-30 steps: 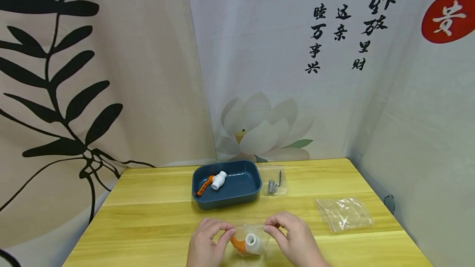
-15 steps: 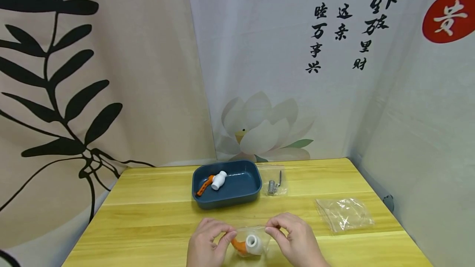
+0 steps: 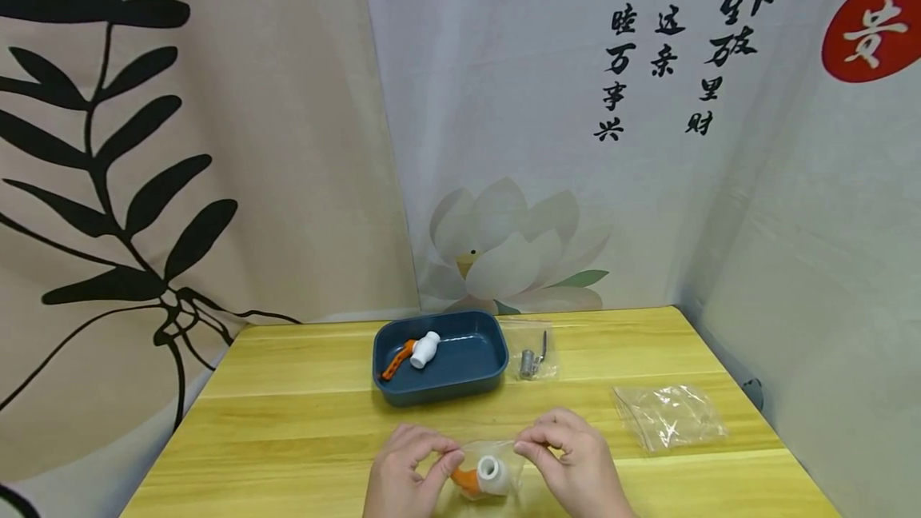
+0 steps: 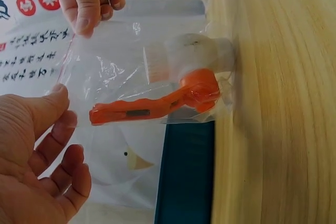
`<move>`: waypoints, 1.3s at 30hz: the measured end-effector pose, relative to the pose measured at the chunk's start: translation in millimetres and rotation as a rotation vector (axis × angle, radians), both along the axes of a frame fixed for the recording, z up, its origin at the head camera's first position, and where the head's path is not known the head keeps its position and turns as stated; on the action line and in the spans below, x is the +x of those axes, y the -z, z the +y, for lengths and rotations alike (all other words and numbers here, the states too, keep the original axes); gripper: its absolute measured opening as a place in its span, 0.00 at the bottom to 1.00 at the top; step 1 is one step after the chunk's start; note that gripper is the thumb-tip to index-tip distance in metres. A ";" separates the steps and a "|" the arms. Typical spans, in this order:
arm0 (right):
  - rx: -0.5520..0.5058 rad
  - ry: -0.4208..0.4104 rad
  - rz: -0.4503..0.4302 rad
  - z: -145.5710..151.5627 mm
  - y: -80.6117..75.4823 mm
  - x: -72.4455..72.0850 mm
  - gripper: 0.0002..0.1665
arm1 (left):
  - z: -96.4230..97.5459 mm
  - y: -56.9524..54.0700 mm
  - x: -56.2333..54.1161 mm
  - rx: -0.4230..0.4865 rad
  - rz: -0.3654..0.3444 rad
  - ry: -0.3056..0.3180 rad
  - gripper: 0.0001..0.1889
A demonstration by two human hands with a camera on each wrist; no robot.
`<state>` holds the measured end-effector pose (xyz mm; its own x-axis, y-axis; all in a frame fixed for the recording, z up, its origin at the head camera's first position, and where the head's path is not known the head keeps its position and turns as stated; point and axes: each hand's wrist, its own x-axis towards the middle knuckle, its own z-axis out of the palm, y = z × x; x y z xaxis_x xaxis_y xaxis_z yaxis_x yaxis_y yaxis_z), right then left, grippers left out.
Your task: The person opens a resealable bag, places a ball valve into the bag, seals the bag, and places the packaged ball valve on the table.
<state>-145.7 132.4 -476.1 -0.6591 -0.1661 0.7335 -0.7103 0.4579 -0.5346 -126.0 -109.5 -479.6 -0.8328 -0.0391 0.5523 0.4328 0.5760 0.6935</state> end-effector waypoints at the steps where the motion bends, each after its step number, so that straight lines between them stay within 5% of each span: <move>1: -0.003 -0.008 0.005 -0.2 0.1 0.2 0.17 | 0.2 0.3 0.1 -0.002 0.004 0.004 0.17; 23: 0.044 -0.024 -0.031 -0.2 0.0 2.1 0.15 | -2.1 6.9 -1.1 -0.054 0.219 0.005 0.10; 31: 0.119 -0.078 0.021 -0.8 -0.1 -3.1 0.09 | 0.7 1.2 0.9 -0.059 0.131 0.009 0.14; 39: 0.145 -0.104 0.084 -2.3 0.3 -6.1 0.15 | 0.0 1.3 2.5 -0.064 0.090 -0.008 0.16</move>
<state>-151.7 130.1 -476.4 -0.5702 -0.3379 0.7488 -0.7973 0.4472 -0.4054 -123.5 -109.5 -480.8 -0.7794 -0.0078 0.6265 0.4872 0.6212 0.6138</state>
